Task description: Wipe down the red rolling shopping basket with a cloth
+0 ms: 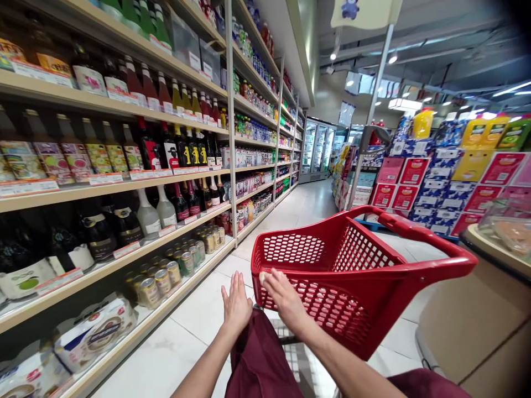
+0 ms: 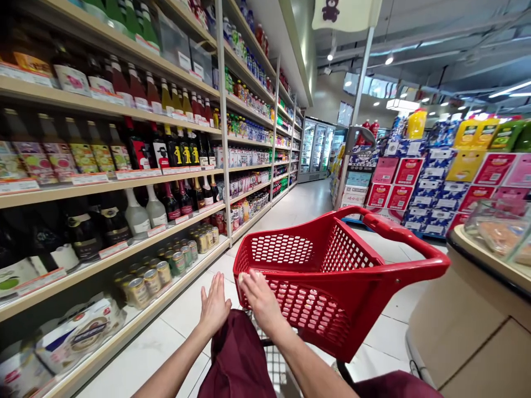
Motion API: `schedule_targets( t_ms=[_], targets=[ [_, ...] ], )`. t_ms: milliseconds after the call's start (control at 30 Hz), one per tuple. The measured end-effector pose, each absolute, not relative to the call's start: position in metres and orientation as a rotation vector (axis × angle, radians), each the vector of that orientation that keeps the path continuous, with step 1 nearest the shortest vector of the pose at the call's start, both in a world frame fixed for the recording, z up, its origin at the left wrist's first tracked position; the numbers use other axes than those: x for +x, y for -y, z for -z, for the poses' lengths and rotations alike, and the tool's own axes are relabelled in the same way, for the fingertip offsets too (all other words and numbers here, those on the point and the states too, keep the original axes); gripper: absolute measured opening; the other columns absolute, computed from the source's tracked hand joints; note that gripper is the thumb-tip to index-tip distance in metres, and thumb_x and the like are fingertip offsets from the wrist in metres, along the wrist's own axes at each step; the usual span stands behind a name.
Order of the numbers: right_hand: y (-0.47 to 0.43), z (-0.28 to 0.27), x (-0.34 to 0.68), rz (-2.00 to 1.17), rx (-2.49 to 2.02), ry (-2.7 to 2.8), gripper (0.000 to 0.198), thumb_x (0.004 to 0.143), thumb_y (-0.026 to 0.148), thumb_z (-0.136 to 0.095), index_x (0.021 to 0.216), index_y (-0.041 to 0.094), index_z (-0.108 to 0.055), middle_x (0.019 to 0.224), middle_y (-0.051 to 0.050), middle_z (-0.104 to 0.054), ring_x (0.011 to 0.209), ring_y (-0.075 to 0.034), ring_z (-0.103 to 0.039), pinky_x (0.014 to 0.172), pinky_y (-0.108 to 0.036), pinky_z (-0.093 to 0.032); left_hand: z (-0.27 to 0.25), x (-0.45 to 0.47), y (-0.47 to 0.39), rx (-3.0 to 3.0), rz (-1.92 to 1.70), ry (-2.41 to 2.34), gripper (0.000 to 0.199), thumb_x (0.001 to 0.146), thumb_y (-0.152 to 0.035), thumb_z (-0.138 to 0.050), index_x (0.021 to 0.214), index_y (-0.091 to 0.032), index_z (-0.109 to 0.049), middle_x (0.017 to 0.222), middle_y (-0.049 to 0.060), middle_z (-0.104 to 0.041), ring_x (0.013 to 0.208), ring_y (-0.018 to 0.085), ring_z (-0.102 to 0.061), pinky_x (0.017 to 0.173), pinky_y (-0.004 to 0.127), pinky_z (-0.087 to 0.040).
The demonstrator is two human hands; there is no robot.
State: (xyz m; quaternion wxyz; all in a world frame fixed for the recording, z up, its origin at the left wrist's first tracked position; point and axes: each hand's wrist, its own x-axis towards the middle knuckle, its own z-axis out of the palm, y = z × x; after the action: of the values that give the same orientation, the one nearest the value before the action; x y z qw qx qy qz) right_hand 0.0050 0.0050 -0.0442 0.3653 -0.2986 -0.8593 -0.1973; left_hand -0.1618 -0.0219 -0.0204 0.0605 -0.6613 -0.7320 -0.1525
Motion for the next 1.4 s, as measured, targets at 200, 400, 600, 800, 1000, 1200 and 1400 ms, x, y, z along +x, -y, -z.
schedule_targets(
  t_ms=[200,400,600,800,1000,1200,1400],
  targets=[
    [0.007,0.062,0.029,0.567,-0.777,2.263,0.035,0.087,0.013,-0.033,0.114,0.019,-0.054,0.116,-0.005,-0.057,0.121,-0.016,-0.038,0.095,-0.035,-0.042,0.016,-0.137,0.025,-2.092,0.531,1.997,0.070,0.064,-0.007,-0.036,0.132,-0.006,-0.023,0.140,0.014,-0.024,0.130,0.021,-0.017,0.105,0.048,-0.011],
    [0.007,0.033,0.064,0.569,-0.883,2.106,0.040,0.087,0.012,-0.031,0.124,0.018,-0.043,0.130,-0.007,-0.043,0.127,-0.021,-0.023,0.102,-0.047,-0.031,0.008,-0.110,0.021,-2.108,0.624,1.891,0.067,0.066,-0.005,-0.034,0.132,-0.004,-0.023,0.141,0.015,-0.022,0.130,0.021,-0.016,0.104,0.050,-0.012],
    [0.012,0.060,0.076,0.591,-0.836,2.147,0.035,0.089,0.015,-0.031,0.118,0.019,-0.049,0.121,-0.005,-0.053,0.123,-0.015,-0.034,0.094,-0.034,-0.043,0.009,-0.084,0.023,-2.174,0.627,1.678,0.071,0.064,-0.004,-0.036,0.133,-0.007,-0.020,0.140,0.014,-0.025,0.130,0.021,-0.015,0.104,0.049,-0.014],
    [0.008,0.034,0.094,0.545,-0.879,1.982,0.037,0.088,0.012,-0.033,0.122,0.016,-0.046,0.126,-0.008,-0.048,0.127,-0.020,-0.023,0.101,-0.046,-0.033,0.008,-0.072,0.021,-2.173,0.651,1.619,0.073,0.065,-0.003,-0.036,0.135,-0.008,-0.016,0.140,0.014,-0.024,0.130,0.022,-0.016,0.104,0.051,-0.012],
    [0.013,0.056,0.109,0.590,-0.889,2.061,0.034,0.089,0.015,-0.031,0.116,0.019,-0.051,0.116,-0.006,-0.057,0.120,-0.015,-0.037,0.090,-0.033,-0.047,0.013,-0.056,0.022,-2.218,0.614,1.543,0.074,0.065,-0.004,-0.037,0.135,-0.010,-0.015,0.140,0.011,-0.026,0.131,0.021,-0.013,0.105,0.050,-0.013],
    [0.018,0.035,0.144,0.605,-0.991,1.900,0.039,0.086,0.012,-0.032,0.122,0.017,-0.045,0.128,-0.009,-0.046,0.127,-0.021,-0.025,0.099,-0.045,-0.035,0.006,-0.038,0.018,-2.244,0.629,1.494,0.072,0.065,-0.004,-0.035,0.135,-0.009,-0.017,0.141,0.011,-0.024,0.131,0.021,-0.013,0.105,0.050,-0.013],
    [0.025,0.063,0.173,0.652,-1.007,1.997,0.036,0.085,0.012,-0.036,0.118,0.019,-0.050,0.119,-0.006,-0.055,0.123,-0.015,-0.032,0.095,-0.035,-0.042,0.002,-0.012,0.018,-2.350,0.610,1.385,0.073,0.064,-0.005,-0.036,0.134,-0.009,-0.018,0.141,0.012,-0.022,0.131,0.022,-0.012,0.105,0.050,-0.013]
  ],
)
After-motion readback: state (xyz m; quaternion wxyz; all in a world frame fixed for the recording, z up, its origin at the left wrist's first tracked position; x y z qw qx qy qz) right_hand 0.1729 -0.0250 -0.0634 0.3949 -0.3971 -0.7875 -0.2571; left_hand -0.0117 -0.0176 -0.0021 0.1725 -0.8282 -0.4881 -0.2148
